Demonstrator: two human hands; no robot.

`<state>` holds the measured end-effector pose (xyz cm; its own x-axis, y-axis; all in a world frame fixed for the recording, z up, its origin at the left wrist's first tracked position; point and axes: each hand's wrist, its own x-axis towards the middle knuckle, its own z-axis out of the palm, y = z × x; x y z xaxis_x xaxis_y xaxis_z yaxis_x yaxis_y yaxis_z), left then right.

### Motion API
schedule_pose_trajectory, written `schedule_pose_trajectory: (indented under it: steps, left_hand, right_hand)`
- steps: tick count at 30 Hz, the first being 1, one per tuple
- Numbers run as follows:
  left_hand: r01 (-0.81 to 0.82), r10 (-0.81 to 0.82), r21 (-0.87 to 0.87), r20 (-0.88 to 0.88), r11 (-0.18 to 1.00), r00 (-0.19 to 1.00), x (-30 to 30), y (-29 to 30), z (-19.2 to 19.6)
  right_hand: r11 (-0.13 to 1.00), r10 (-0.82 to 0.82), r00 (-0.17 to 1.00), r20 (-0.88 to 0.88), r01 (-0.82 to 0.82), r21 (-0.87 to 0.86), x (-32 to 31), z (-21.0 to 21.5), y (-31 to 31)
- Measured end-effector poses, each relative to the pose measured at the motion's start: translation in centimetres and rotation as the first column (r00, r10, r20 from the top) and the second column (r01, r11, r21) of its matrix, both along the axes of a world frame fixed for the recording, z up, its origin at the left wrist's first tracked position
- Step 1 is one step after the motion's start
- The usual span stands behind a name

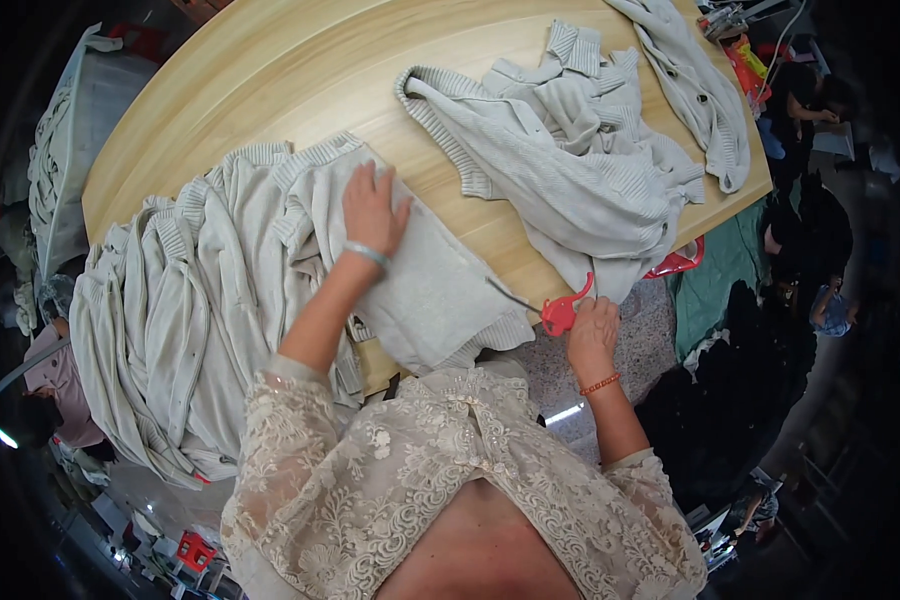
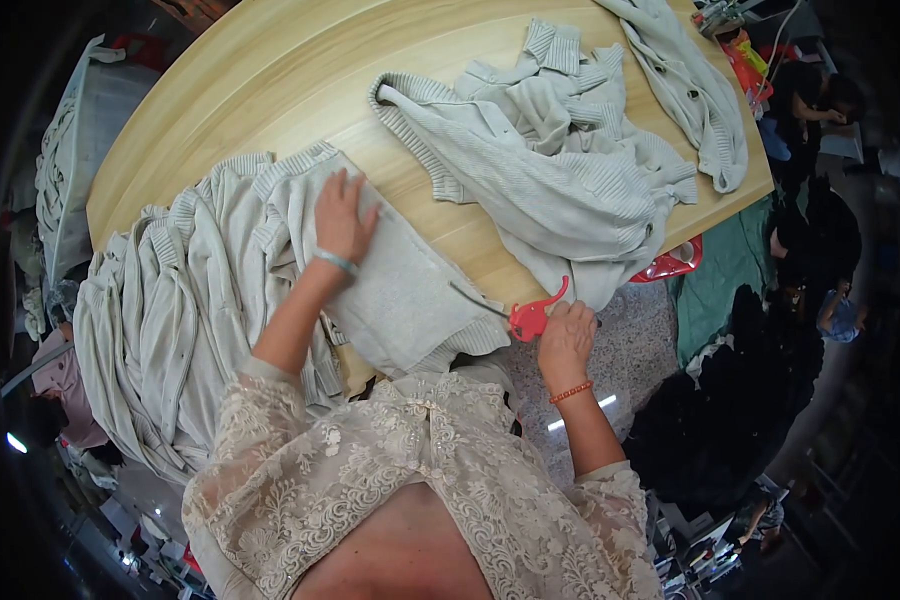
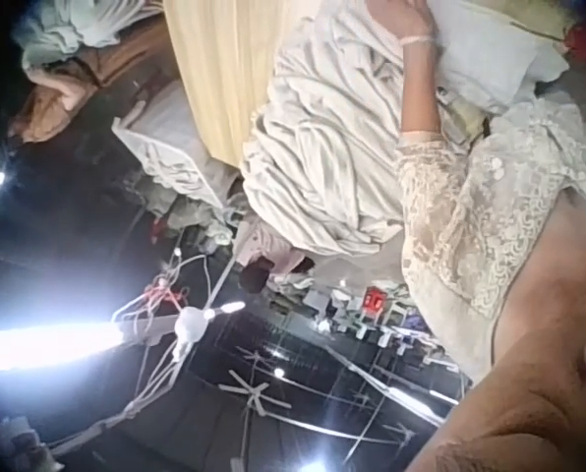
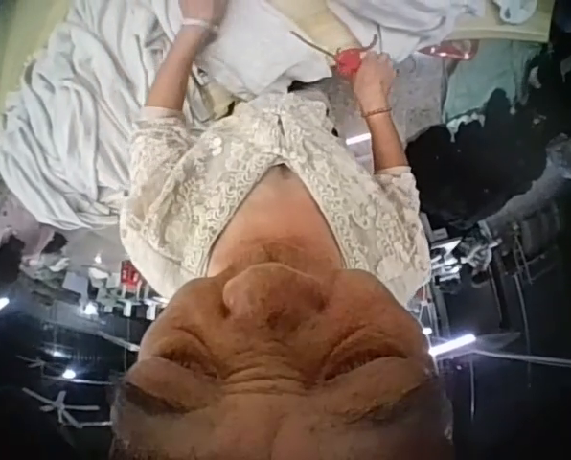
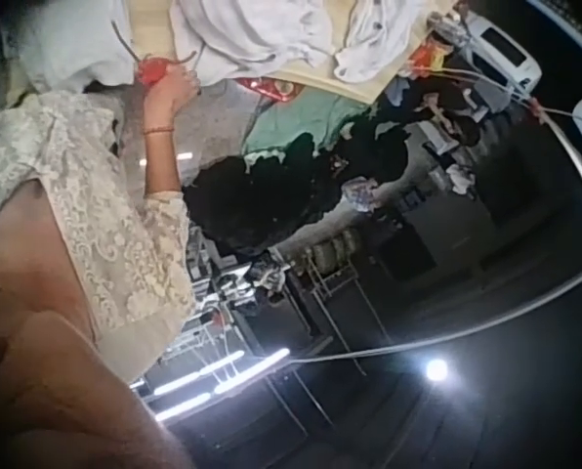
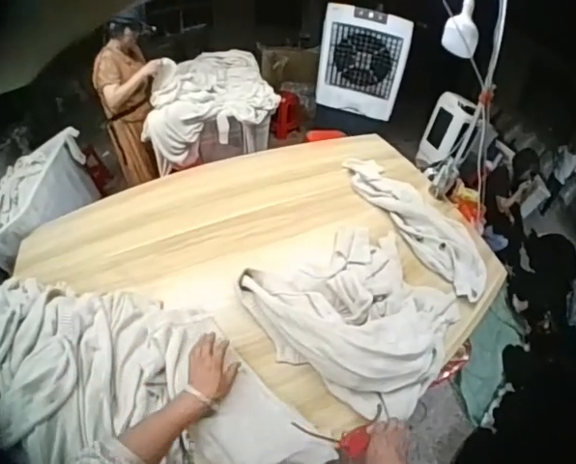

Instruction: Trimming loose threads and excess fabric from knitted sweaters using scissors.

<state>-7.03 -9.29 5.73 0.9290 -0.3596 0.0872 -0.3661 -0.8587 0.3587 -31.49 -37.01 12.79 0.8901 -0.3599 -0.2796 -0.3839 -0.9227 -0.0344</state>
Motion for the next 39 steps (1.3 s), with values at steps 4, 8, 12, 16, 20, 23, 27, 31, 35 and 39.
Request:
schedule_pose_trajectory:
  steps: [4,8,12,16,20,23,27,31,35,39]
  left_hand:
    - [0.063,-0.055,0.108,-0.077,0.992,0.996,-4.5,1.0,-0.3]
    - [0.082,-0.07,0.103,-0.115,0.991,0.991,-3.9,1.2,-0.3]
    - [0.044,-0.023,0.189,-0.112,0.981,0.993,-2.5,1.0,-0.3]
    - [0.092,-0.051,0.282,-0.151,0.955,0.987,-2.2,0.9,-0.6]
    - [0.106,-0.067,0.264,-0.153,0.959,0.986,-2.0,0.9,-0.7]
    - [0.125,-0.086,0.259,-0.154,0.958,0.984,-1.8,0.9,-0.7]
    - [0.144,-0.092,0.269,-0.196,0.952,0.976,-1.7,0.6,-0.2]
    - [0.163,-0.094,0.3,-0.232,0.94,0.968,-1.5,0.3,-0.3]
    - [0.149,-0.101,0.275,-0.183,0.95,0.978,-1.1,0.8,-1.5]
    - [0.156,-0.114,0.281,-0.161,0.947,0.98,0.2,0.5,-2.1]
  right_hand:
    - [0.979,-0.085,0.992,0.092,0.066,0.194,0.6,1.8,0.1]
    - [0.868,-0.164,0.841,0.516,-0.126,0.481,1.5,0.8,0.6]
    - [0.814,-0.119,0.913,0.39,-0.135,0.565,3.4,1.4,2.2]
    - [0.825,0.181,0.934,0.307,-0.315,0.47,5.4,1.3,2.8]
    - [0.794,0.168,0.981,0.095,-0.192,0.577,6.5,1.7,3.5]
    - [0.801,0.235,0.972,0.007,-0.198,0.566,10.5,2.3,5.2]
    - [0.821,0.308,0.947,0.088,-0.311,0.479,18.3,1.2,8.4]
    - [0.803,0.361,0.93,0.072,-0.349,0.483,20.7,1.7,9.3]
    - [0.799,0.41,0.912,0.023,-0.371,0.474,15.7,3.9,6.1]
    - [0.822,0.378,0.923,-0.073,-0.298,0.486,11.7,4.9,4.4]
